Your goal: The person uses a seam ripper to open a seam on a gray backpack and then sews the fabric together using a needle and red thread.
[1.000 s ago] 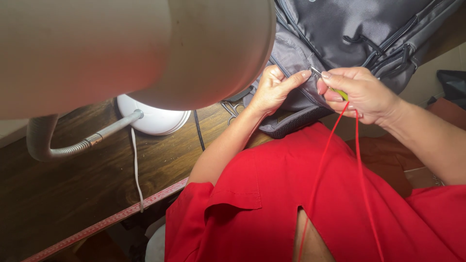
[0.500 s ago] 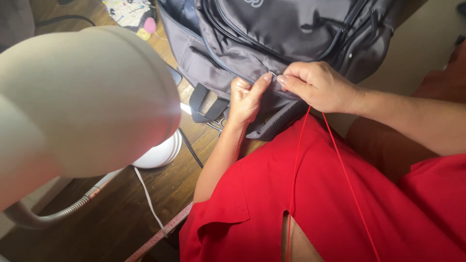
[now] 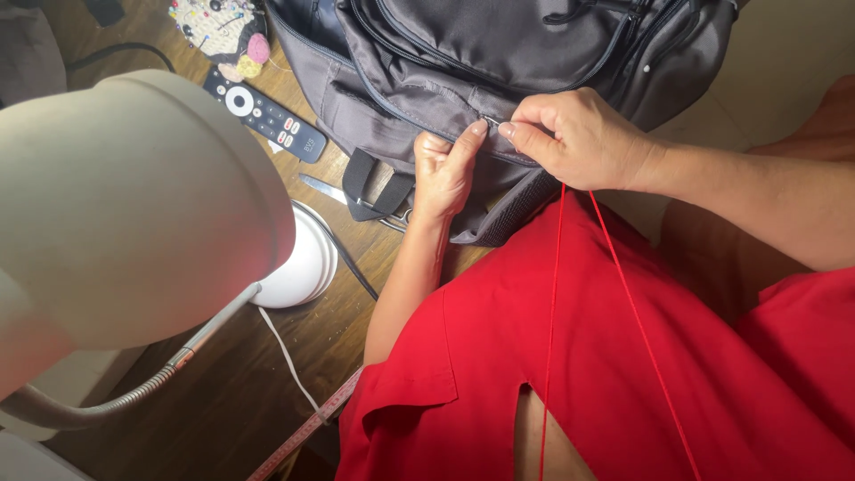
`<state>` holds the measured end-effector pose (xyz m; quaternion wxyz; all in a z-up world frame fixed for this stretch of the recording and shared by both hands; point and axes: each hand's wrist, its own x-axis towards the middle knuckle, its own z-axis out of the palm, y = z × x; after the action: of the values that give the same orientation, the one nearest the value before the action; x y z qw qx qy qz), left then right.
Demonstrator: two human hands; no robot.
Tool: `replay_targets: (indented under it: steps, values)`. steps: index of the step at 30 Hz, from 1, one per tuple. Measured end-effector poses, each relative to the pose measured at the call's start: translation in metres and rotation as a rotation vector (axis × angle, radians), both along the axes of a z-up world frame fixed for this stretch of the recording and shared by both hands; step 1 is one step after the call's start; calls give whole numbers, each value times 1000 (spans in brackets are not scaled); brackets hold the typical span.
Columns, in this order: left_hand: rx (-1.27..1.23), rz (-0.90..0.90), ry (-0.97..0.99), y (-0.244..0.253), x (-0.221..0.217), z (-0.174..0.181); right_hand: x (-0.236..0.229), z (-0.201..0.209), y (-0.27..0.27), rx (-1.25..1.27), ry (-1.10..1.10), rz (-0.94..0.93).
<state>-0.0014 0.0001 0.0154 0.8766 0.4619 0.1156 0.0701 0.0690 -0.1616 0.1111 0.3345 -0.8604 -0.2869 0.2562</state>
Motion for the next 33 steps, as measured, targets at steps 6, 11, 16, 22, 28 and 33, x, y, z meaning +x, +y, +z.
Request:
replay_targets:
  steps: [6, 11, 16, 22, 28, 33]
  values:
    - [11, 9, -1, -1, -1, -6, -4, 18, 4, -70, 121, -66]
    - [-171, 5, 4, -2, -3, -15, 9, 8, 4, 206, -512, 6]
    - [-344, -12, -189, -1, -7, -38, 12, -9, 27, 214, -161, -125]
    - [9, 130, -69, -2, -6, 10, 10, -8, 27, 344, -347, 5]
    - [-52, 206, -49, -5, -9, 10, 6, -13, 27, 338, -353, -62]
    - [-505, 135, -194, -7, -10, -19, 9, -22, 20, 322, -46, -218]
